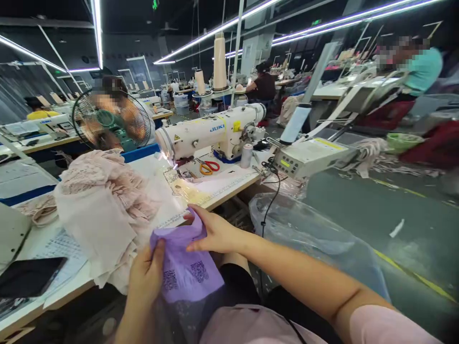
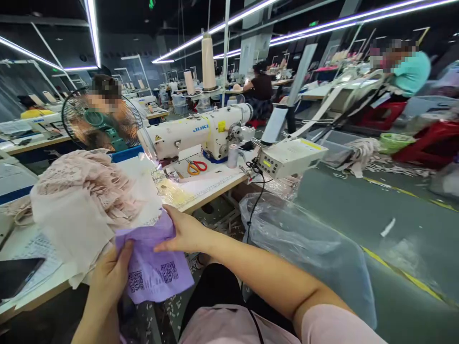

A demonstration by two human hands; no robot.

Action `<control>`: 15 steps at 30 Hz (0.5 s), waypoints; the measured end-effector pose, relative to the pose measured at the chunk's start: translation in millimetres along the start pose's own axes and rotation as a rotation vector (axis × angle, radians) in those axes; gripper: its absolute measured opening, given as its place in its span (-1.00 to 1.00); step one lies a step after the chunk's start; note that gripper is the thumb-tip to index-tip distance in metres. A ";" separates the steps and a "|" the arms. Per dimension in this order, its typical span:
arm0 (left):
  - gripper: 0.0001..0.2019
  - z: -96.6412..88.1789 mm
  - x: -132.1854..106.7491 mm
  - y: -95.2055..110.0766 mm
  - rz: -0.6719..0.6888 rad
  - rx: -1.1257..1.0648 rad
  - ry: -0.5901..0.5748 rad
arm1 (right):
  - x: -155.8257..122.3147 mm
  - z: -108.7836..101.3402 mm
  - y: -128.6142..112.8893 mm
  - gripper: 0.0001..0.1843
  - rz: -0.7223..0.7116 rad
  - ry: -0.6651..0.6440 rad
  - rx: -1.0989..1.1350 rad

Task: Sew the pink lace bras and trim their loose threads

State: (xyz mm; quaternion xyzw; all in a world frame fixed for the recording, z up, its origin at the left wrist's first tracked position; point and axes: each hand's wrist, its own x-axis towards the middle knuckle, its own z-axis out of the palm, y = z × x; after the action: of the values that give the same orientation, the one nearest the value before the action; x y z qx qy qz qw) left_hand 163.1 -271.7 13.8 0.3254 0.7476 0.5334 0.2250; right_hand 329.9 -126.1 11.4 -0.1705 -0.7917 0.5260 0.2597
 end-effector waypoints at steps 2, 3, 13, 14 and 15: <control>-0.57 35.7 -16.1 -0.3 -0.109 -0.105 -0.219 | -27.0 -9.1 20.1 -0.11 0.143 0.156 0.095; -0.56 49.9 -22.5 -1.7 -0.164 -0.142 -0.299 | -39.0 -14.9 29.8 -0.19 0.189 0.224 0.177; -0.57 132.7 -45.7 0.2 -0.341 -0.191 -0.591 | -112.5 -73.6 78.2 -0.38 0.241 0.697 0.823; -0.57 137.0 -44.4 0.6 -0.359 -0.207 -0.585 | -116.9 -76.0 80.0 -0.38 0.243 0.753 0.833; -0.57 140.4 -42.7 0.6 -0.372 -0.220 -0.580 | -121.4 -77.6 81.8 -0.37 0.246 0.795 0.841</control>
State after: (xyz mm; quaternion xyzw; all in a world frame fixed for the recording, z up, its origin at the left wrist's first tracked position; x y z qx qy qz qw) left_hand 288.6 -211.2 -32.4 0.2955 0.6373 0.4462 0.5545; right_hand 473.4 -102.5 -67.9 -0.3275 -0.3317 0.7167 0.5187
